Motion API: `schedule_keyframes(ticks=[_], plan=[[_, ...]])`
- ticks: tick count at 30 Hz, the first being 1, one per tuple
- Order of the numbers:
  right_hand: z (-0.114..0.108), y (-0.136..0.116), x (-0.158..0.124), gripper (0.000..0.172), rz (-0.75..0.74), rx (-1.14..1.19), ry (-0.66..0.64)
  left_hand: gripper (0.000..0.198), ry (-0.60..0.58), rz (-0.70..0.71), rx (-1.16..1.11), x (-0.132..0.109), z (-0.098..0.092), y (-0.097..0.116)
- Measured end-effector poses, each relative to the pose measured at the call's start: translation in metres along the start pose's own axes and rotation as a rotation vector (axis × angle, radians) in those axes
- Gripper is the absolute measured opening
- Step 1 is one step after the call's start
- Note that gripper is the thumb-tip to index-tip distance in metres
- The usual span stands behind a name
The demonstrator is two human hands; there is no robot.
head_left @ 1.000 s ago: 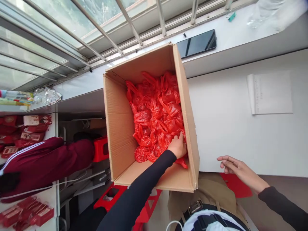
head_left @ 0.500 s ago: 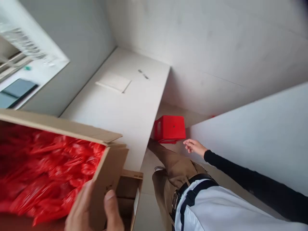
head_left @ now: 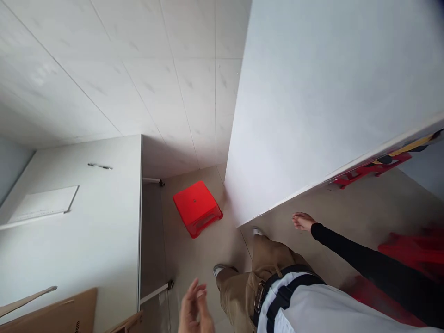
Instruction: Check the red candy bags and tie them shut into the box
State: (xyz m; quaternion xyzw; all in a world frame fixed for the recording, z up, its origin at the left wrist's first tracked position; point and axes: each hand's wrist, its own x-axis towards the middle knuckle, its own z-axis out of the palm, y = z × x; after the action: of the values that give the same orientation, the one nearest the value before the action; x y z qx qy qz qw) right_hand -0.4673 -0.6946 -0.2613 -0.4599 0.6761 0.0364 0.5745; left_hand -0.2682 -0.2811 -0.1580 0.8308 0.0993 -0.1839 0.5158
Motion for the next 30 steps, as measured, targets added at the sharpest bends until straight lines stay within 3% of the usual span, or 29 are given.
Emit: schedule_keyframes(ticks=[3, 6, 10, 12, 15, 19, 22, 24, 27, 30], plan=[[-0.071, -0.010, 0.058, 0.032, -0.038, 0.104, 0.059, 0.053, -0.136, 0.037, 0.005, -0.022, 0.098, 0.004], [-0.140, -0.009, 0.121, 0.031, -0.083, 0.205, 0.021, 0.049, -0.274, 0.065, 0.016, -0.034, 0.202, 0.018], [-0.214, 0.032, 0.190, 0.027, -0.092, 0.326, -0.067, 0.036, -0.400, -0.026, 0.088, -0.051, 0.324, 0.017], [-0.243, 0.065, 0.214, 0.027, -0.065, 0.383, -0.079, 0.033, -0.412, -0.092, 0.167, -0.063, 0.367, 0.006], [-0.282, 0.109, 0.237, 0.028, 0.000, 0.457, -0.068, 0.032, -0.398, -0.176, 0.344, -0.089, 0.411, -0.006], [-0.335, 0.133, 0.259, 0.027, 0.095, 0.513, -0.076, 0.029, -0.410, -0.290, 0.622, -0.119, 0.458, 0.001], [-0.379, 0.131, 0.277, 0.025, 0.146, 0.523, -0.057, 0.027, -0.462, -0.350, 0.787, -0.130, 0.509, 0.011], [-0.414, 0.126, 0.292, 0.022, 0.158, 0.519, -0.022, 0.027, -0.504, -0.356, 0.852, -0.134, 0.555, 0.015], [-0.473, 0.110, 0.321, 0.022, 0.146, 0.491, 0.056, 0.029, -0.589, -0.331, 0.888, -0.136, 0.637, 0.020], [-0.537, 0.077, 0.360, 0.033, 0.101, 0.422, 0.152, 0.030, -0.680, -0.286, 0.874, -0.131, 0.726, 0.033]])
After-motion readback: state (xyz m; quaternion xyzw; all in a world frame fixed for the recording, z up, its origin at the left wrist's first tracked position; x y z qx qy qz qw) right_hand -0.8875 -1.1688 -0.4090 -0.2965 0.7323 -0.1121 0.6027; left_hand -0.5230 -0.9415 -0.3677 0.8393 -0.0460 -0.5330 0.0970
